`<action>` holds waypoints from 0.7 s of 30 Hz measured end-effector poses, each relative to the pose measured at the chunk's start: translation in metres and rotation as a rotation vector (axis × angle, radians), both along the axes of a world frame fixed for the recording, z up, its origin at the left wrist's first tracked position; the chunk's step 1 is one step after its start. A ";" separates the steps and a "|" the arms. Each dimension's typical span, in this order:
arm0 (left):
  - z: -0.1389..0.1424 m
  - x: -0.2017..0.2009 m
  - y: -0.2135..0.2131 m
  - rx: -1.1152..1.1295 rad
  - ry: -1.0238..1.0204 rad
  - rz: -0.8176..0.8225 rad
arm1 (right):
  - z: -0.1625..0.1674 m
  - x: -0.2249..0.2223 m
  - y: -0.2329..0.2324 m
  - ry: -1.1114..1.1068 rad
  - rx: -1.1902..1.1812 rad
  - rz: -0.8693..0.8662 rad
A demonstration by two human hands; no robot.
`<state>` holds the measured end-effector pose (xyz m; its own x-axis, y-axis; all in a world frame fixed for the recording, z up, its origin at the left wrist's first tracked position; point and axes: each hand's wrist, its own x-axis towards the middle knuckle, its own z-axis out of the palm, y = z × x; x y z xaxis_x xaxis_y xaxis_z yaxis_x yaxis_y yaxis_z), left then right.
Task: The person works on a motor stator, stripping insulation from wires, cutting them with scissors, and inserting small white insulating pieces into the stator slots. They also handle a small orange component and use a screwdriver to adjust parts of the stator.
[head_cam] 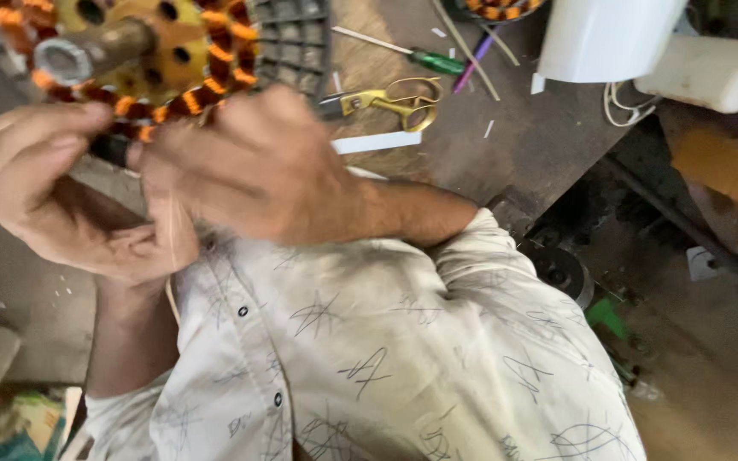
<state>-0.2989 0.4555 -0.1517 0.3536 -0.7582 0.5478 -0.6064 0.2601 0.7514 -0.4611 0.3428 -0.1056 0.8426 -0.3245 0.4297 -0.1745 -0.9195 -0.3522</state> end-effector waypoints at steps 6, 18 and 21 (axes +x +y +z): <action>0.032 -0.014 -0.003 0.240 -0.337 -0.215 | -0.020 -0.054 -0.005 -0.275 0.301 0.355; 0.010 0.050 0.075 0.092 -0.189 -0.453 | -0.110 -0.267 -0.057 0.245 0.365 -1.271; 0.008 0.050 0.093 0.094 -0.203 -0.411 | -0.130 -0.274 -0.069 0.204 0.307 -1.360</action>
